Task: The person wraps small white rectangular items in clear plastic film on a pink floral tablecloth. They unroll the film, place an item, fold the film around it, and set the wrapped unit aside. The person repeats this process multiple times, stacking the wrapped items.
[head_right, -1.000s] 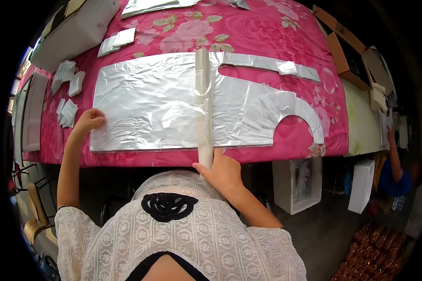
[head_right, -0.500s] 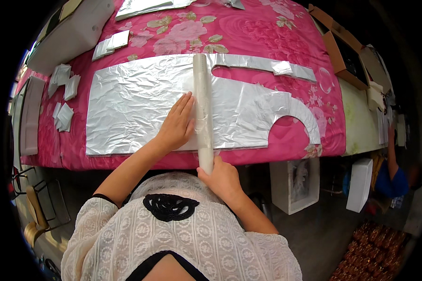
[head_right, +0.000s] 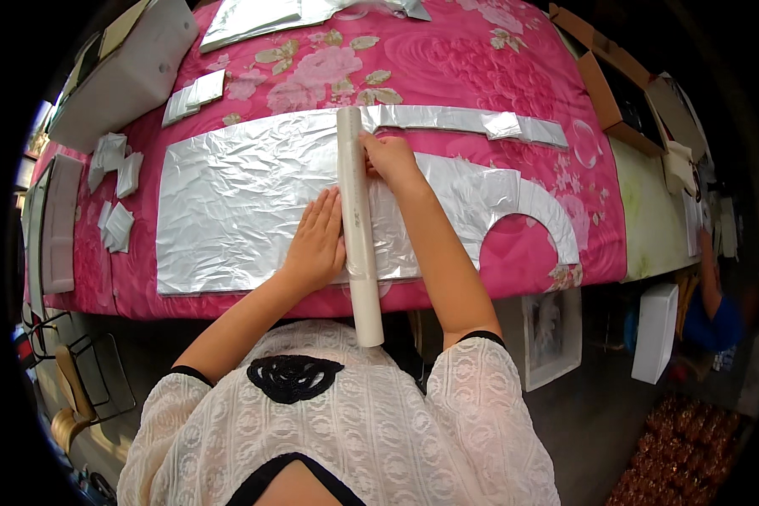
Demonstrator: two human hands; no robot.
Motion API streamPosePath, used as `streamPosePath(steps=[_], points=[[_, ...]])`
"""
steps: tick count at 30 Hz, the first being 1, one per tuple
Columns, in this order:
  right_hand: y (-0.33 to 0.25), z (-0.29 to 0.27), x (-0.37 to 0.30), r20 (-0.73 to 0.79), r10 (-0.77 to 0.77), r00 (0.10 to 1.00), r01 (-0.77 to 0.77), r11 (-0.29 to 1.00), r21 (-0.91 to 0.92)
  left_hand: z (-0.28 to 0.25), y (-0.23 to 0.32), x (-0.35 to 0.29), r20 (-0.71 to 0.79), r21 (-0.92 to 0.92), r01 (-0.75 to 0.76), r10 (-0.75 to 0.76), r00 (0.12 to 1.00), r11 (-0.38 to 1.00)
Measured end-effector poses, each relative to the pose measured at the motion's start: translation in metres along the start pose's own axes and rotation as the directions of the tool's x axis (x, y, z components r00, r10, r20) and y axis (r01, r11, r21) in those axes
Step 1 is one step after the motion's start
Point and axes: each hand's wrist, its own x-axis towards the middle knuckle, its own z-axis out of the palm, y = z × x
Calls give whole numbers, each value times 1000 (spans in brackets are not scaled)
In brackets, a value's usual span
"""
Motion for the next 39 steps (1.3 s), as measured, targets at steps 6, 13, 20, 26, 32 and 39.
streamPosePath(steps=[6,13,20,26,32,39], points=[[-11,-25,46,-190,64,980,116,591,798,-1,0,0,5,-18,8,-8,1000,1000],[-50,-93,32,-320,-316,893,434,420,797,0,1,0,26,-27,11,-11,1000,1000],[-67,135,-21,226,-567,792,601,658,-454,6,-7,-3,-86,-47,-19,15,996,999],[7,267,-25,561,-413,717,697,402,-594,-17,-29,-28,-91,-7,-52,51,994,999],[-14,214,-99,755,-564,335,910,401,-105,-64,-51,-72,-29,-125,19,-23,999,992],[19,-14,-128,645,-568,511,792,20,-611,-114,-60,-122,-68,-178,109,-123,990,978]])
